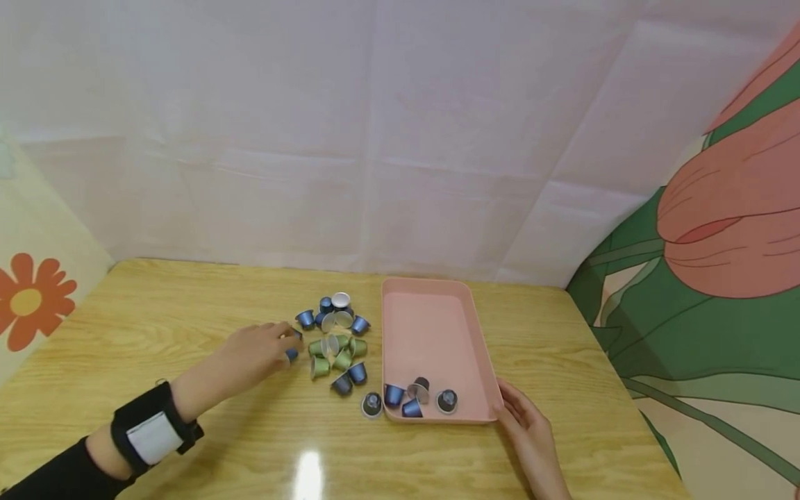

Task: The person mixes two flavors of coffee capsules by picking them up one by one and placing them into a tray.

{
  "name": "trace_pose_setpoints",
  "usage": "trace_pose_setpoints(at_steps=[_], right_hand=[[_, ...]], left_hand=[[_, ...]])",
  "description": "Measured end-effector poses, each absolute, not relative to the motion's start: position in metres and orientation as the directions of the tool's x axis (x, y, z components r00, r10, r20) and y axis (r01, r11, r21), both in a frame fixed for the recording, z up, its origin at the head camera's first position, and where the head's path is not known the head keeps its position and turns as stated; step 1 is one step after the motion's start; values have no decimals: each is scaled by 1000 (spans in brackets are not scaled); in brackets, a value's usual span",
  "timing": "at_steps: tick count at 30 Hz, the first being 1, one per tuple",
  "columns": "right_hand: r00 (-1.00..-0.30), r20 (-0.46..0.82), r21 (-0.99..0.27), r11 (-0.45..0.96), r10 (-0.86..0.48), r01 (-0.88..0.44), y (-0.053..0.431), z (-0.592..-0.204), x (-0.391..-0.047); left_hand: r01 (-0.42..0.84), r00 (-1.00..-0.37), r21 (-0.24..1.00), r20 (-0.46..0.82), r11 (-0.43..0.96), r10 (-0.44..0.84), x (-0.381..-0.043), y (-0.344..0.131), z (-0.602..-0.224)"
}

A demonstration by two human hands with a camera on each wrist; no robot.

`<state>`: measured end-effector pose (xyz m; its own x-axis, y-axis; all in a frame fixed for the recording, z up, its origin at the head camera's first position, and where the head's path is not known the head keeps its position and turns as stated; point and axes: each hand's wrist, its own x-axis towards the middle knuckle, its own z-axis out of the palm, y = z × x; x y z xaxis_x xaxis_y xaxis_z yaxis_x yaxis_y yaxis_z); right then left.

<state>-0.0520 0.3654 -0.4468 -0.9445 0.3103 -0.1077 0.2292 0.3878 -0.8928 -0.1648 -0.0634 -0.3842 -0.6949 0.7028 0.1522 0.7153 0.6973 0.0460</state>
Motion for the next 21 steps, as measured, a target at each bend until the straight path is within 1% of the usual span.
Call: trace_pose_setpoints(at_steps=[5,10,18,21], right_hand=[[-945,-112,-889,394,309,234,365,-447,-53],[-945,-114,-883,404,305,237,365,-447,-53],[-938,-126,-860,435,324,266,366,-446,-52],[-942,-111,-865,436,317,249,365,-447,-53]], left_hand=[[710,-703,62,102,701,703,-164,-69,-388],[703,-711,82,89,706,698,-166,-71,-391],[727,-685,133,90,673,723,-169,-67,-396],[724,-689,142,91,675,719,-169,-67,-398]])
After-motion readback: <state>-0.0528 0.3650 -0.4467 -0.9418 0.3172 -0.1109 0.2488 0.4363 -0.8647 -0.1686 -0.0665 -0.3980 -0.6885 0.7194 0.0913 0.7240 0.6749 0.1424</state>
